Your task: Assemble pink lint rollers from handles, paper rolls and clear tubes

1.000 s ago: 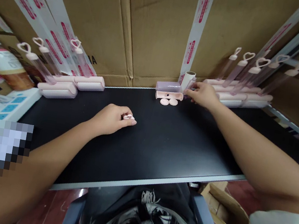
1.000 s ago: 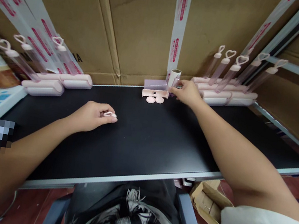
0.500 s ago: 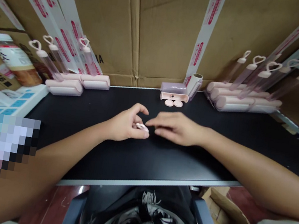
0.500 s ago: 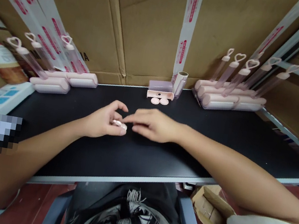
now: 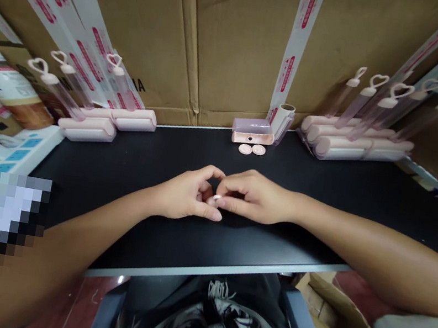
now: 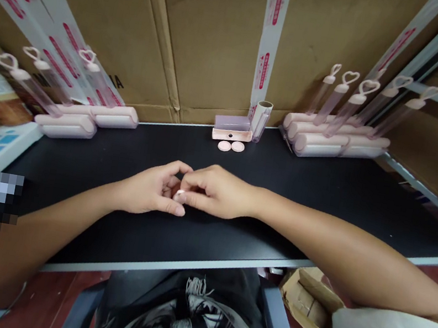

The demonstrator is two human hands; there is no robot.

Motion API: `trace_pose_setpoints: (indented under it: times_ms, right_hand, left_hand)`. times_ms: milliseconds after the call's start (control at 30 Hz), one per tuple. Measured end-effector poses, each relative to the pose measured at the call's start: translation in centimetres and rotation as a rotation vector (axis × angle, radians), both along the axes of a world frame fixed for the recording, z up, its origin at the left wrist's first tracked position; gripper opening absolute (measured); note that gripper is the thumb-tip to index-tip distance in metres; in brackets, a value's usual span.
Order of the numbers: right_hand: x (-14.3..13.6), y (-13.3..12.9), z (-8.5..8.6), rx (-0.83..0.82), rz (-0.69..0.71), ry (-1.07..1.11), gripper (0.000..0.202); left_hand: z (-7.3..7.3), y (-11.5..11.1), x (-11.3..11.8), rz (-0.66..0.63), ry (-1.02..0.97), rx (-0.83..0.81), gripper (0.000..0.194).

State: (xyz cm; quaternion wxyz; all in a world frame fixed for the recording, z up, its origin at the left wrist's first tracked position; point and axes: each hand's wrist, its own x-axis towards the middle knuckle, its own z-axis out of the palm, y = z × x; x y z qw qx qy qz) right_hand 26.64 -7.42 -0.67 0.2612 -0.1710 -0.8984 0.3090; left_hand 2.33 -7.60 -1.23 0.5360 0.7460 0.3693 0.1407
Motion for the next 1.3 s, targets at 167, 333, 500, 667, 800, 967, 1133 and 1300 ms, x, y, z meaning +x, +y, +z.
trace_pose_setpoints:
  times_ms: [167,333,500,667,800,967,1133,1300]
  right_hand:
    - [5.8,3.3,3.3,0.244,-0.719,-0.175,0.017]
    - [11.5,8.4,3.4,0.152,-1.141,-0.580,0.017]
    - [12.6,11.3,0.8,0.099,-1.216,-0.765,0.016]
    - [13.3,13.0,-1.3,0.135,-1.274,-0.664,0.019]
    - [13.6,13.7,-2.0,0.094,-1.279,-0.626,0.019]
    - [13.2,13.6,-1.9,-0.033,-1.289,-0.572,0.020]
    - [13.4,13.7,-1.9,-0.170,-1.267,-0.482,0.013]
    - [14.0,14.0,-2.3,-0.233,-1.232,-0.386,0.026]
  left_hand:
    - [0.2,0.2,-0.5,0.002,0.136,0.205,0.064]
    - [0.0,0.4,-1.0,-0.021,0.170,0.261,0.046]
    - [-0.1,0.4,-1.0,-0.025,0.191,0.312,0.040]
    - [-0.1,0.5,-1.1,-0.024,0.188,0.310,0.040]
    - [0.0,0.4,-1.1,-0.027,0.191,0.316,0.039]
    - [0.0,0.4,-1.0,-0.031,0.200,0.332,0.039]
    - [0.0,0.5,-1.1,-0.026,0.203,0.333,0.039]
    - [0.1,0.5,-1.3,-0.003,0.197,0.382,0.037]
